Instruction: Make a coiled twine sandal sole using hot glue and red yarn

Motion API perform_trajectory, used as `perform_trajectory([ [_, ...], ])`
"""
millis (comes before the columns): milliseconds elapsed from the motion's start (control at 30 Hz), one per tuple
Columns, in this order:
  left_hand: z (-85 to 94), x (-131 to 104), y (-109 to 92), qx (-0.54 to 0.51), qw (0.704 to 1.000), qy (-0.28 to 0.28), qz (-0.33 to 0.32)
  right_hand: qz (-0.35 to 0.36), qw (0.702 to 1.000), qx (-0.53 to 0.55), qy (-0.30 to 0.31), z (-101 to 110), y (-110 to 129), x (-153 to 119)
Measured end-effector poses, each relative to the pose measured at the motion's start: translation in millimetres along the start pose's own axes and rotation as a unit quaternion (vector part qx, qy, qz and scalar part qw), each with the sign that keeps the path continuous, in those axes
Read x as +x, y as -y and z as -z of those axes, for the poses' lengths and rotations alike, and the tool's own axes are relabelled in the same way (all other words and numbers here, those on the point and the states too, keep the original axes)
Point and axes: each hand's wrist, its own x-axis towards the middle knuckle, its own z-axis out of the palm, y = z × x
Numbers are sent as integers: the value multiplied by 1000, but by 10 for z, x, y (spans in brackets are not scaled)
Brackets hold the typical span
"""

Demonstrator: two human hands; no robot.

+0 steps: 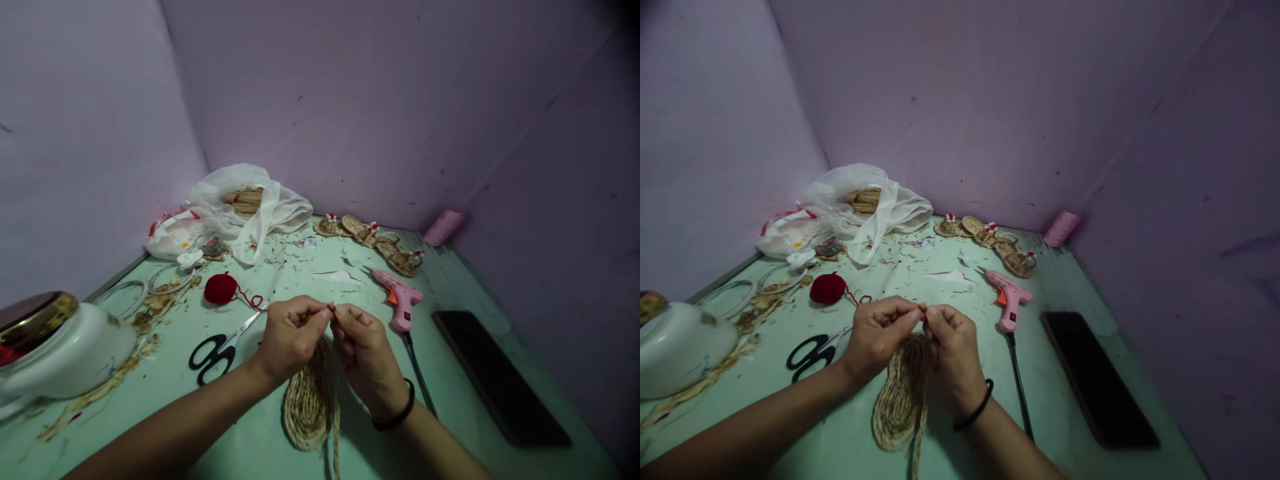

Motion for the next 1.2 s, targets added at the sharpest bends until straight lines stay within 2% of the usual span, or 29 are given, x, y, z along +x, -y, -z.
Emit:
perform_trajectory([
  [100,3,-22,-3,35,999,-10,1,66,992,-94,-58,-33,-49,-35],
  [167,28,5,-1,23,999,-27,29,107,976,-174,-72,-46,-35,-41],
  [233,62,58,5,-5,997,-29,67,129,961,-241,-41,-46,17,-23],
  [333,104,135,11,-40,993,0,109,128,938,-319,32,-18,110,20],
  [400,106,152,0,-38,991,14,124,136,920,-366,27,8,131,28],
  [467,83,136,-21,-20,991,6,132,189,891,-412,-10,26,100,10],
  [533,47,104,-33,-4,991,-14,135,276,844,-459,-40,30,36,-23],
  [600,21,82,-22,-4,988,-32,150,339,795,-501,-43,30,-19,-46],
  [633,18,82,-8,-9,986,-37,162,347,783,-515,-36,32,-31,-46],
  [667,23,91,10,-17,984,-38,175,335,785,-521,-22,39,-29,-36],
  [700,38,108,28,-27,981,-33,191,302,802,-515,0,50,-12,-15],
  [800,114,189,67,-57,969,0,239,117,899,-419,59,112,101,94],
  [867,163,237,75,-74,963,18,260,23,938,-343,53,163,190,171],
  [900,179,252,75,-79,961,24,265,8,945,-323,42,185,226,199],
  [1000,187,258,78,-84,959,31,269,28,939,-338,54,215,281,225],
  [1200,137,217,132,-60,963,36,260,81,886,-443,114,200,194,134],
])
